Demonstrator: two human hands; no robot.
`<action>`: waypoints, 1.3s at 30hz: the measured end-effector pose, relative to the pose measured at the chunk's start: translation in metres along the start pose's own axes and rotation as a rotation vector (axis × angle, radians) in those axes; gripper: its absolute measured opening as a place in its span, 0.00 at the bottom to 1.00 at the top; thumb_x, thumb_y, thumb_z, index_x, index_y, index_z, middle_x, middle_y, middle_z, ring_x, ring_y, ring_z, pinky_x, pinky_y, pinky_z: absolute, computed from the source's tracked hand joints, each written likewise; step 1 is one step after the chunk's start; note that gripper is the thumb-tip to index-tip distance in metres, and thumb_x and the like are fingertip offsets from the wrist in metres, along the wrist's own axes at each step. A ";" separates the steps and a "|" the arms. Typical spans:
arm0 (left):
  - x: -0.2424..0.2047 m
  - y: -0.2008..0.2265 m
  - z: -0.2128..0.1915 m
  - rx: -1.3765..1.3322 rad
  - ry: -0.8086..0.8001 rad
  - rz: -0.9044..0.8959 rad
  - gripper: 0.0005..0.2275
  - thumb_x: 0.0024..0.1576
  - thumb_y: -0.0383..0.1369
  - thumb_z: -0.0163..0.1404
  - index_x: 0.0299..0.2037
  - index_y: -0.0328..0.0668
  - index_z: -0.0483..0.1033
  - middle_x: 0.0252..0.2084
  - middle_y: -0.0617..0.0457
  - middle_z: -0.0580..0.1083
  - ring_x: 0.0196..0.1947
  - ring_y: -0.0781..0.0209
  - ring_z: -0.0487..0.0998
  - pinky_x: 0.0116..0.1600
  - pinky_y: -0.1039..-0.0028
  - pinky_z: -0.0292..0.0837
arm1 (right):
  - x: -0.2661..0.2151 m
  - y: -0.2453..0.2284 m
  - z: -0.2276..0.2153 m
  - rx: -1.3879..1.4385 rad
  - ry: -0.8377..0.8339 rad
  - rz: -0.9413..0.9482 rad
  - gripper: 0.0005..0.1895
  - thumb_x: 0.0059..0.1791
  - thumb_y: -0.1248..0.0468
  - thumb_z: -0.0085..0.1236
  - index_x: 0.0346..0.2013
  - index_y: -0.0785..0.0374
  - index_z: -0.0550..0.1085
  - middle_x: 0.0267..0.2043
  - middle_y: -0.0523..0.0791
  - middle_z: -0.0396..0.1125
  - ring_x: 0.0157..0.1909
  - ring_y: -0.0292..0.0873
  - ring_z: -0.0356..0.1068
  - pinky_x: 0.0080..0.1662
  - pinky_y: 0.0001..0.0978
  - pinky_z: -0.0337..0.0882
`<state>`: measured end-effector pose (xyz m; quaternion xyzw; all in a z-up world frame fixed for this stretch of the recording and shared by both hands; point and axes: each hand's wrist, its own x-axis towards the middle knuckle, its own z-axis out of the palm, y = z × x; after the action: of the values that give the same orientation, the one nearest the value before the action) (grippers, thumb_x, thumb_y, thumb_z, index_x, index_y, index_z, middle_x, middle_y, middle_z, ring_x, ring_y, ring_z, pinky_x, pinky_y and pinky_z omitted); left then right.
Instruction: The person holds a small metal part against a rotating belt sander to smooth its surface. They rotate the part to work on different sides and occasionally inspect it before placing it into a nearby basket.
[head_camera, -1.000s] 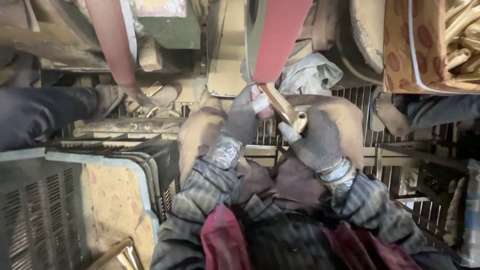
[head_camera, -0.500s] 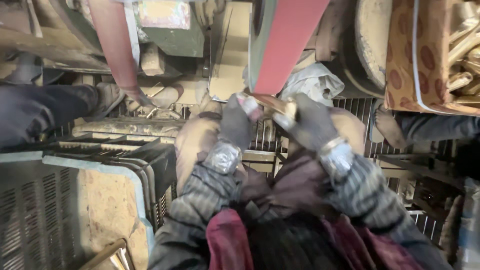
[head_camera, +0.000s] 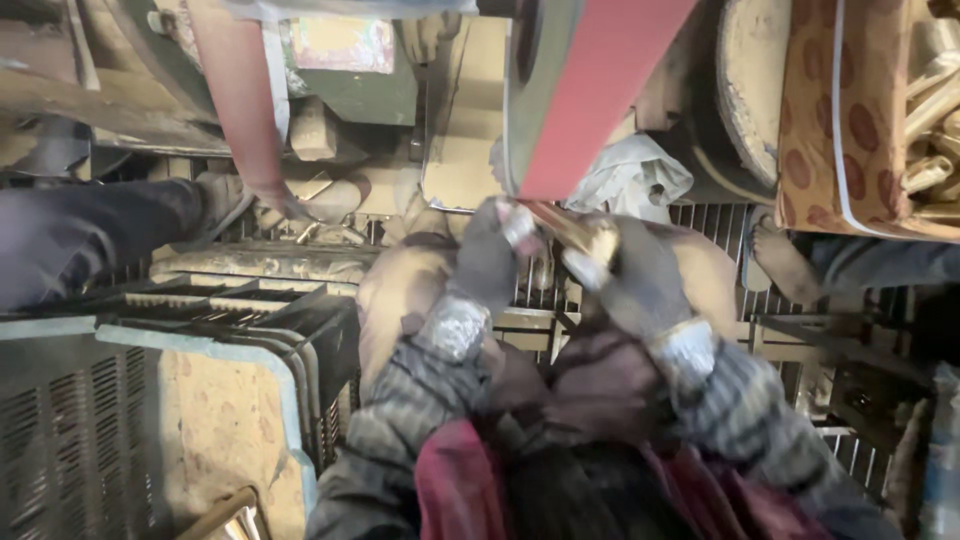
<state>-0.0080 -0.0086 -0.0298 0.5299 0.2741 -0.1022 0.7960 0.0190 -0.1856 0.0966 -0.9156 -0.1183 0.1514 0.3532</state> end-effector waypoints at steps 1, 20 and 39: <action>0.003 -0.001 0.000 -0.132 -0.027 0.002 0.12 0.64 0.32 0.53 0.52 0.33 0.73 0.35 0.46 0.74 0.31 0.56 0.71 0.35 0.69 0.66 | -0.007 0.000 -0.002 0.033 0.058 -0.063 0.27 0.46 0.55 0.67 0.53 0.66 0.71 0.41 0.51 0.75 0.42 0.50 0.78 0.43 0.38 0.75; 0.030 -0.003 -0.014 0.470 0.103 0.394 0.14 0.59 0.31 0.54 0.50 0.31 0.69 0.38 0.49 0.73 0.36 0.60 0.73 0.39 0.72 0.71 | 0.035 0.004 0.030 0.212 0.044 0.156 0.22 0.49 0.53 0.66 0.46 0.69 0.73 0.35 0.49 0.75 0.35 0.44 0.76 0.37 0.37 0.74; -0.169 0.089 0.003 0.005 -0.515 0.207 0.23 0.61 0.25 0.52 0.68 0.34 0.64 0.56 0.53 0.73 0.53 0.68 0.76 0.54 0.77 0.78 | -0.165 -0.015 -0.016 -0.012 0.399 -0.396 0.31 0.44 0.67 0.72 0.59 0.69 0.70 0.44 0.51 0.72 0.42 0.48 0.74 0.45 0.35 0.74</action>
<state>-0.1070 0.0045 0.1328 0.5136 0.0068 -0.1524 0.8443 -0.1299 -0.2380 0.1501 -0.8885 -0.2240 -0.1045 0.3867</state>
